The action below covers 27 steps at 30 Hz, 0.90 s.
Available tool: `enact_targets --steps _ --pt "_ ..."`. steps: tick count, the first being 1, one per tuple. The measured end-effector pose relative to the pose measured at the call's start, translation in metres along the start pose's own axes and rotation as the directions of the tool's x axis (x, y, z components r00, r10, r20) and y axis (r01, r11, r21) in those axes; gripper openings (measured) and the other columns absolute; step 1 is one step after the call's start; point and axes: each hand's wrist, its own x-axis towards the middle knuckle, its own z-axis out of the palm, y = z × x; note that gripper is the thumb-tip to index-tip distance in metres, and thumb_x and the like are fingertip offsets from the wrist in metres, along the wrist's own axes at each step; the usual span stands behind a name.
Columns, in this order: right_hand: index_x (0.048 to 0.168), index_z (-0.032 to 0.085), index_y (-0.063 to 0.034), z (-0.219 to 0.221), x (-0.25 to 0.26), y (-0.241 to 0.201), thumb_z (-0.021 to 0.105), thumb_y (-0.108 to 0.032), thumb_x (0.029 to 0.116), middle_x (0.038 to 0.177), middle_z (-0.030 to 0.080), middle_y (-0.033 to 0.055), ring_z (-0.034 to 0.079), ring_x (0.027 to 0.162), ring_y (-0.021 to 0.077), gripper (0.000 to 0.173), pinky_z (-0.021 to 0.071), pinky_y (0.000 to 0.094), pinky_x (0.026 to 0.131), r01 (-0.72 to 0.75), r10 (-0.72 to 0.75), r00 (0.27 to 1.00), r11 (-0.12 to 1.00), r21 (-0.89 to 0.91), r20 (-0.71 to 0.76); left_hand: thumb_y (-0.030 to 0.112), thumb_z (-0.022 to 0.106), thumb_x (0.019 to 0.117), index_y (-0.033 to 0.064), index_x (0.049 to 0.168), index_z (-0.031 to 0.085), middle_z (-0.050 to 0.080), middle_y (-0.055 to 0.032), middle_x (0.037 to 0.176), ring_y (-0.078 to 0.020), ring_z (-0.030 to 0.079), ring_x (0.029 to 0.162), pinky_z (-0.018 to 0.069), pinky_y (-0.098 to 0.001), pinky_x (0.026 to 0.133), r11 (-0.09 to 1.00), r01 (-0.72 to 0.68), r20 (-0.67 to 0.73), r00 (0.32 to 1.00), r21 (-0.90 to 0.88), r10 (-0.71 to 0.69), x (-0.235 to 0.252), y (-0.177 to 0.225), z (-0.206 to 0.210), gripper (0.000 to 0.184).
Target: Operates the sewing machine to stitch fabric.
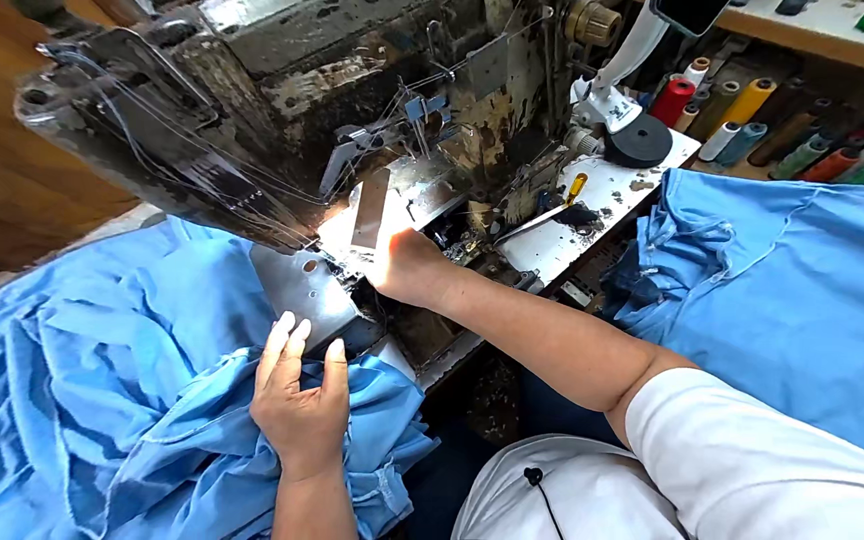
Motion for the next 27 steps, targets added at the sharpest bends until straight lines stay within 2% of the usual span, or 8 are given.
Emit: enact_targets --steps 6,9,14,18,21,23,25,27 --pt "0.119 0.069 -0.0029 0.009 0.015 0.012 0.070 -0.024 0.0942 0.111 0.072 0.0159 0.069 0.109 0.0297 0.033 0.0560 0.0535 0.092 0.077 -0.072 0.995 0.994 0.073 -0.063 0.026 0.066 0.0948 -0.0046 0.118 0.072 0.063 -0.0256 0.136 -0.0289 0.060 0.132 0.0472 -0.0362 0.111 1.000 -0.004 -0.008 1.000 0.005 0.004 0.001 -0.001 0.000 0.039" --pt "0.117 0.069 -0.0017 0.006 0.013 0.008 0.070 -0.022 0.0932 0.109 0.071 0.0168 0.069 0.107 0.0305 0.031 0.0553 0.0543 0.091 0.019 -0.015 0.999 0.994 0.108 -0.040 0.026 0.066 0.0951 -0.0050 0.119 0.072 0.063 -0.0262 0.136 -0.0291 0.059 0.132 0.0468 -0.0352 0.111 1.000 -0.011 -0.009 1.000 -0.004 0.011 0.001 0.000 0.001 0.039" --pt "0.125 0.067 -0.0008 0.008 0.017 0.006 0.067 -0.019 0.0958 0.116 0.070 0.0181 0.067 0.113 0.0312 0.034 0.0535 0.0547 0.095 0.052 -0.047 0.998 0.989 0.136 -0.037 0.026 0.066 0.0944 -0.0057 0.119 0.071 0.063 -0.0267 0.135 -0.0290 0.060 0.131 0.0482 -0.0346 0.109 1.000 -0.011 -0.012 1.000 -0.011 0.011 0.001 0.000 0.002 0.040" --pt "0.119 0.067 0.0018 -0.004 0.012 -0.004 0.065 -0.022 0.0993 0.116 0.069 0.0203 0.066 0.115 0.0324 0.031 0.0516 0.0548 0.096 -0.009 0.006 1.000 0.994 0.110 0.028 0.025 0.067 0.0938 -0.0063 0.118 0.071 0.063 -0.0268 0.134 -0.0312 0.060 0.131 0.0470 -0.0365 0.110 1.000 -0.021 -0.013 1.000 -0.003 0.021 0.002 -0.002 0.001 0.040" --pt "0.102 0.068 0.0022 -0.008 -0.001 0.002 0.067 -0.021 0.0973 0.098 0.070 0.0190 0.069 0.098 0.0319 0.023 0.0549 0.0544 0.085 -0.019 0.023 1.000 0.978 0.205 -0.016 0.022 0.065 0.0931 -0.0067 0.119 0.070 0.063 -0.0297 0.133 -0.0405 0.053 0.136 0.0394 -0.0471 0.117 0.991 -0.136 -0.084 0.987 0.016 0.136 0.000 -0.005 0.000 0.039" --pt "0.092 0.069 -0.0002 -0.006 -0.029 0.016 0.064 -0.013 0.0950 0.077 0.064 0.0130 0.064 0.071 0.0250 0.014 0.0537 0.0464 0.065 0.143 -0.143 0.989 0.947 0.286 -0.022 0.022 0.064 0.0965 -0.0056 0.126 0.067 0.060 -0.0311 0.134 -0.0411 0.055 0.131 0.0416 -0.0494 0.113 0.967 -0.251 -0.051 0.966 0.033 0.253 -0.003 0.006 -0.002 0.041" --pt "0.101 0.072 0.0014 -0.012 -0.063 0.026 0.063 -0.007 0.0973 0.077 0.065 0.0087 0.059 0.067 0.0149 0.013 0.0515 0.0354 0.064 0.274 -0.365 0.918 0.867 0.416 0.156 0.021 0.061 0.1014 -0.0046 0.128 0.066 0.060 -0.0299 0.137 -0.0357 0.064 0.119 0.0522 -0.0454 0.101 0.944 -0.329 0.101 0.939 -0.018 0.329 -0.006 0.025 0.002 0.037" --pt "0.103 0.072 0.0025 -0.018 -0.087 0.032 0.060 -0.007 0.0982 0.078 0.064 0.0073 0.055 0.067 0.0097 0.016 0.0469 0.0284 0.064 0.365 -0.518 0.815 0.807 0.465 0.260 0.018 0.053 0.1044 0.0039 0.108 0.073 0.071 -0.0189 0.121 -0.0273 0.069 0.106 0.0530 -0.0407 0.093 0.913 -0.388 0.193 0.893 -0.125 0.406 -0.008 0.041 0.010 0.025"
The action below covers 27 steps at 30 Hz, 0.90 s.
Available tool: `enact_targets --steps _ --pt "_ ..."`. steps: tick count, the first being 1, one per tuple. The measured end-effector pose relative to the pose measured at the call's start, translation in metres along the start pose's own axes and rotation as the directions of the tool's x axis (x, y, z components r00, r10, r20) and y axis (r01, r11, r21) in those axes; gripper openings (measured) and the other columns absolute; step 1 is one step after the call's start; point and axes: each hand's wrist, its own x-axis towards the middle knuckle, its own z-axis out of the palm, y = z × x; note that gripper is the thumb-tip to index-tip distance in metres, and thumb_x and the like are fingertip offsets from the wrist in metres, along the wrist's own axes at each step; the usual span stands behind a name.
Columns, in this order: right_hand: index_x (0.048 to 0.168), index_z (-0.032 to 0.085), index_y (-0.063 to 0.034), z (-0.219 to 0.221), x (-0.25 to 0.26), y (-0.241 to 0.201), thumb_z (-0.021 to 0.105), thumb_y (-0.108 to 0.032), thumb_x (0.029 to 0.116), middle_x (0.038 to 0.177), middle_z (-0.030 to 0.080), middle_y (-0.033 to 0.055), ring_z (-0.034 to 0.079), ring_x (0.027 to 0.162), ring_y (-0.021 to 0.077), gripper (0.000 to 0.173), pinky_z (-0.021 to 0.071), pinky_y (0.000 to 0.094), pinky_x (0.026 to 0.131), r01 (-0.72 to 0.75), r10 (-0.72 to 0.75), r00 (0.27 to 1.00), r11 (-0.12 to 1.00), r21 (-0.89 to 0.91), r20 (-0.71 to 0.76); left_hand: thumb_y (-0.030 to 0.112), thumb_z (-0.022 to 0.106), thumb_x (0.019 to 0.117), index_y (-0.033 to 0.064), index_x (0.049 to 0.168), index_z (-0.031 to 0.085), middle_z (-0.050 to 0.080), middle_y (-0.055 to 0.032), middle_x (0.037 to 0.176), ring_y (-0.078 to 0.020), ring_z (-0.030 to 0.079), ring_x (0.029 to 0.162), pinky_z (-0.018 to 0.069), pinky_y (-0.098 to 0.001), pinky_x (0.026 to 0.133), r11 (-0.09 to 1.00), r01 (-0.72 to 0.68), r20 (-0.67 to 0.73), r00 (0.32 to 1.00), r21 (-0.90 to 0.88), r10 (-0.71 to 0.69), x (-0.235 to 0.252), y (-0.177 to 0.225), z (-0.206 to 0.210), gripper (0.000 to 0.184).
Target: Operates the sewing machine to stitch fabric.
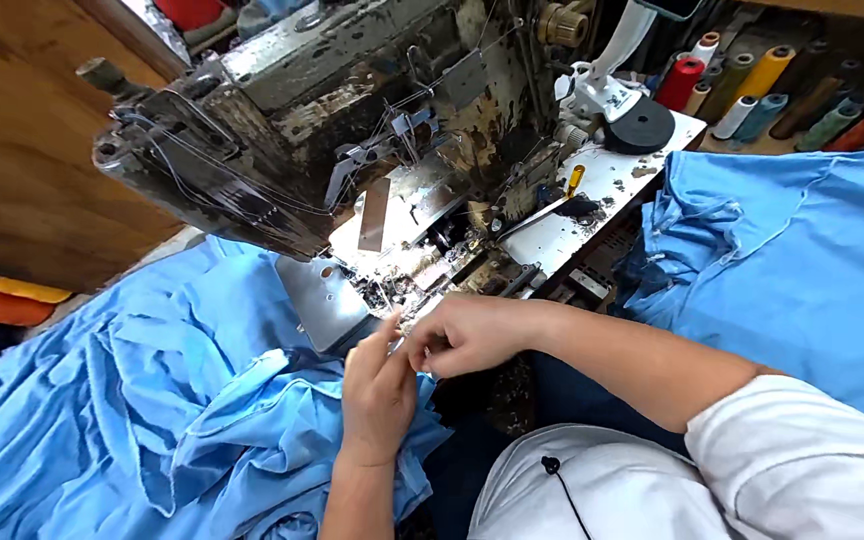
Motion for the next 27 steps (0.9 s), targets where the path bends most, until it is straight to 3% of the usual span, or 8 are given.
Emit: enact_targets --steps 4,7,9,12,16,20,23,27 --pt "0.130 0.067 0.0016 -0.028 -0.009 0.003 0.066 -0.021 0.1015 0.086 0.070 0.0158 0.065 0.075 0.0234 0.036 0.0547 0.0439 0.076 -0.242 0.204 0.948 0.961 -0.135 -0.244 0.019 0.050 0.1051 0.0030 0.104 0.078 0.076 -0.0086 0.086 -0.0160 0.072 0.081 0.0573 -0.0317 0.080 0.992 0.110 0.063 0.992 -0.054 -0.107 -0.003 0.017 0.004 0.032" --pt "0.163 0.027 -0.0089 -0.071 0.007 0.018 0.063 -0.020 0.0996 0.111 0.070 0.0228 0.070 0.097 0.0368 0.074 0.0559 0.0577 0.088 -0.599 0.493 0.740 0.793 -0.114 -0.457 0.023 0.058 0.1016 0.0009 0.140 0.058 0.063 -0.0191 0.134 -0.0164 0.069 0.103 0.0595 -0.0292 0.082 0.935 0.325 0.203 0.934 -0.141 -0.294 -0.008 0.022 -0.005 0.045" --pt "0.167 0.007 -0.0134 -0.084 0.018 0.024 0.063 -0.013 0.0957 0.124 0.065 0.0235 0.069 0.104 0.0375 0.090 0.0560 0.0578 0.089 -0.713 0.620 0.639 0.700 -0.047 -0.455 0.018 0.055 0.0951 0.0038 0.142 0.059 0.053 -0.0182 0.149 -0.0192 0.063 0.120 0.0579 -0.0321 0.089 0.926 0.367 0.242 0.910 -0.090 -0.337 -0.015 0.027 -0.014 0.049" --pt "0.167 0.010 -0.0145 -0.082 0.027 0.035 0.062 -0.010 0.0942 0.131 0.064 0.0219 0.070 0.106 0.0351 0.090 0.0571 0.0554 0.089 -0.699 0.613 0.644 0.715 -0.026 -0.459 0.009 0.049 0.0955 0.0042 0.112 0.075 0.067 -0.0157 0.132 -0.0281 0.056 0.134 0.0437 -0.0439 0.114 0.961 0.262 0.143 0.958 -0.086 -0.249 -0.029 0.037 -0.033 0.032" --pt "0.165 0.026 -0.0135 -0.076 0.030 0.044 0.061 -0.009 0.0943 0.148 0.057 0.0145 0.056 0.134 0.0305 0.079 0.0467 0.0547 0.109 -0.605 0.524 0.698 0.796 -0.011 -0.489 0.005 0.050 0.0980 0.0100 0.107 0.072 0.066 -0.0046 0.132 -0.0199 0.049 0.141 0.0377 -0.0385 0.120 0.962 0.199 0.076 0.979 -0.186 -0.188 -0.050 0.045 -0.056 0.024" --pt "0.161 0.036 -0.0110 -0.070 0.037 0.048 0.063 -0.008 0.0928 0.118 0.068 0.0199 0.070 0.083 0.0271 0.074 0.0589 0.0462 0.073 -0.495 0.495 0.727 0.858 0.136 -0.476 -0.001 0.050 0.0971 0.0131 0.106 0.072 0.067 0.0030 0.132 -0.0153 0.053 0.137 0.0430 -0.0362 0.117 0.932 0.208 0.030 0.977 -0.297 -0.209 -0.059 0.048 -0.055 0.028" --pt "0.157 0.039 -0.0041 -0.057 0.046 0.044 0.068 -0.009 0.0913 0.130 0.065 0.0214 0.067 0.111 0.0322 0.072 0.0540 0.0539 0.095 -0.457 0.477 0.760 0.875 0.159 -0.441 0.000 0.051 0.0973 0.0157 0.110 0.073 0.067 0.0048 0.131 -0.0166 0.054 0.136 0.0438 -0.0377 0.117 0.920 0.177 -0.008 0.981 -0.350 -0.192 -0.041 0.057 -0.046 0.030" --pt "0.164 0.026 -0.0160 -0.072 0.036 0.050 0.062 -0.006 0.0952 0.112 0.064 0.0198 0.060 0.067 0.0211 0.079 0.0533 0.0369 0.061 -0.480 0.529 0.802 0.847 0.229 -0.276 0.012 0.062 0.0952 0.0250 0.122 0.068 0.067 0.0108 0.124 -0.0146 0.058 0.128 0.0490 -0.0363 0.111 0.784 0.069 0.072 0.997 -0.617 -0.031 0.008 0.095 -0.049 0.031"
